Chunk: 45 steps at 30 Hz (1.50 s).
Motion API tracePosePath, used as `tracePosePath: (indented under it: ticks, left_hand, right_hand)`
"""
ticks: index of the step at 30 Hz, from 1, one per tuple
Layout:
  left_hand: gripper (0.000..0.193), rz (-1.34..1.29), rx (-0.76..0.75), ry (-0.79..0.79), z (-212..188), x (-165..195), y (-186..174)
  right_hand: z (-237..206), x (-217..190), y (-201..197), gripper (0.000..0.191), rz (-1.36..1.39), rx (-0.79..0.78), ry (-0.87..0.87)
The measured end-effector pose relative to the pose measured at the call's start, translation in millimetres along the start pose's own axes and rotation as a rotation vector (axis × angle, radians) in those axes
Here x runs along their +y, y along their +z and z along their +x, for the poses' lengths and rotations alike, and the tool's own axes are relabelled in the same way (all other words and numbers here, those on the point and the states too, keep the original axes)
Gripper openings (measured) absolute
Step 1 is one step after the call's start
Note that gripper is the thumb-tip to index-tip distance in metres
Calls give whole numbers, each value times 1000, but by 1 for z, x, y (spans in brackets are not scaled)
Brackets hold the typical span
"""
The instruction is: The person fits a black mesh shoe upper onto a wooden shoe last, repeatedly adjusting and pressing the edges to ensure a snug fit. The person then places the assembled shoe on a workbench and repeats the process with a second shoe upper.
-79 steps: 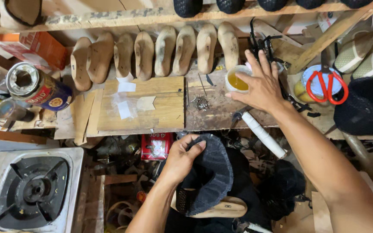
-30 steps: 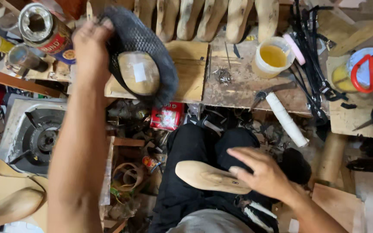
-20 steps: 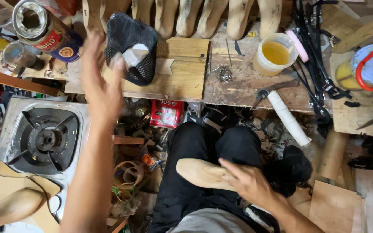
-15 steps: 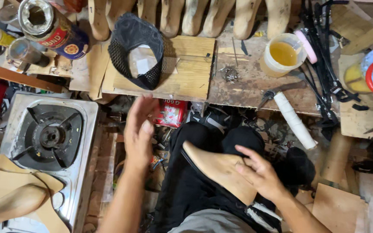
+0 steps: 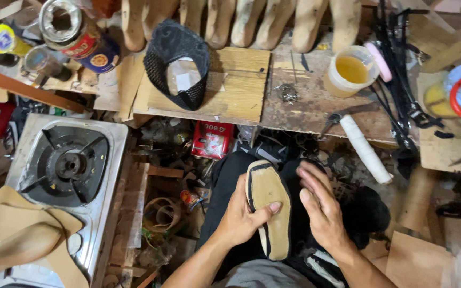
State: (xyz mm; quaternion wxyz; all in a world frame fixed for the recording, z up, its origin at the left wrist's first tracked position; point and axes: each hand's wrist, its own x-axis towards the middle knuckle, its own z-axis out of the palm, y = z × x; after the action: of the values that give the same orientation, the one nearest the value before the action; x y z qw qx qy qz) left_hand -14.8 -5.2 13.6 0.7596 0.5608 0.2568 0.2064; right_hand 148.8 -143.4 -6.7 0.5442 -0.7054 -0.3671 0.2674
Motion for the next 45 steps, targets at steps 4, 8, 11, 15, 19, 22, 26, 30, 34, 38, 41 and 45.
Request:
tracePosePath:
  ticks: [4,8,11,15,19,22,26,30,34,38,41,45]
  left_hand:
    - [63,-19,-45,-11,-1,3,9]
    - [67,142,-52,58,-4,5,13]
    - [69,262,-33,87,-7,6,12]
    - [64,315,-13,136,-9,8,12]
    - [66,300,-35,56,-9,9,17]
    - [66,291,-38,25,-10,7,19]
    - [65,279,-44,89,-10,5,19]
    - [68,323,-41,92,-11,5,17]
    - [63,387,-44,116,-10,7,21]
    - [64,406,-57,131,-9,10,26]
    - [64,394,-71,226,-9,11,26]
    - [65,443,-38,36,-7,11,25]
  right_hand:
    - [3,-37,0,62,-380,2,-483]
    - [8,-54,14,62,-554,11,-558]
    - [9,-57,19,63,-638,5,-532]
    - [6,-56,18,50,-737,93,-517]
    - [5,-55,19,43,-771,97,-597]
    - [6,-57,18,38,-777,108,-592]
    - [8,-61,17,36,-756,94,-582]
    - [6,-69,17,34,-763,155,-603]
    - [6,-74,22,34,-694,100,-621]
    - [4,-76,23,33,-685,162,-597]
    - [0,-76,18,35,-674,196,-613]
    - [5,-75,15,33,-738,164,-632]
